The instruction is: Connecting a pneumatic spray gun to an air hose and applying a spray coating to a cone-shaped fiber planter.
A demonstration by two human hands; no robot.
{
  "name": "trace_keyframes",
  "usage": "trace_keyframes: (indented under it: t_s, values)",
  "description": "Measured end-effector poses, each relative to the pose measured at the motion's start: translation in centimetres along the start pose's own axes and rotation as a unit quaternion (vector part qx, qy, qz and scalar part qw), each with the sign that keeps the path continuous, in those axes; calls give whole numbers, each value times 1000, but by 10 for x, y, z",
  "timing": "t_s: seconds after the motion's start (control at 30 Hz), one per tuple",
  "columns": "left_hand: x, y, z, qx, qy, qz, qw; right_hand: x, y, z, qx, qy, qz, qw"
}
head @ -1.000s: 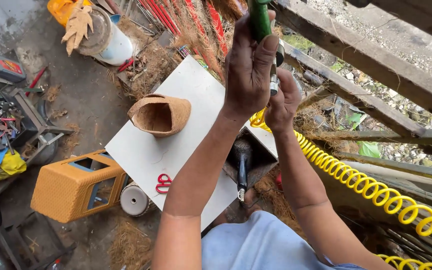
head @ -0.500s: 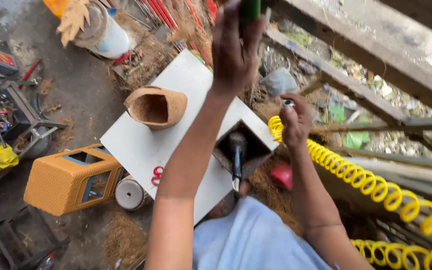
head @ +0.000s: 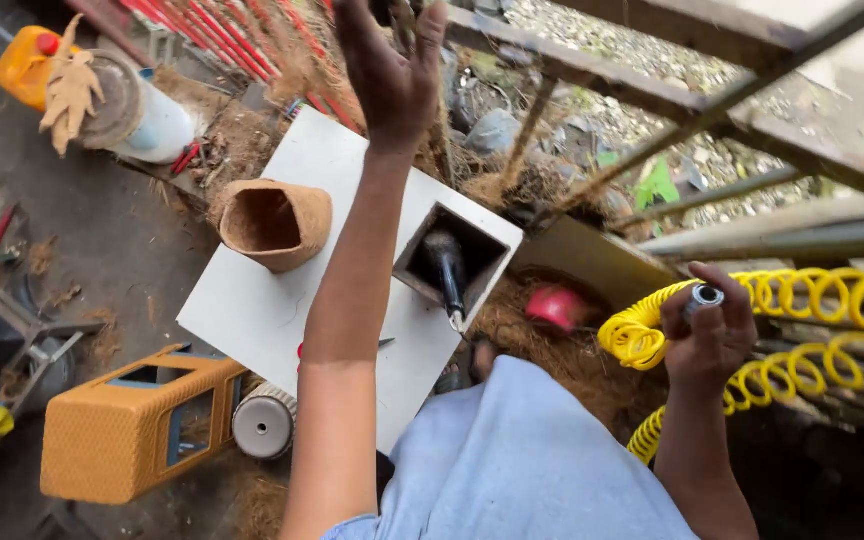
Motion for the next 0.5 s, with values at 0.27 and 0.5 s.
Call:
trace_keyframes:
  t_s: [0.27, 0.5]
  values:
    - [-47, -126, -140, -34, 112, -169, 979, -32, 65, -90, -31, -104, -69, 992]
    - [-75, -271, -328, -128, 496, -549, 661, -7, 125, -132, -177, -97, -218, 955]
Point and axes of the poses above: each hand's wrist, its own z-axis towards the middle knuckle, its own x-axis out of the palm, y = z × x, the point moved 5 cm from there along z, towards the middle knuckle, and after that the axes turned 1 degree about z, right-handed, at the moved point
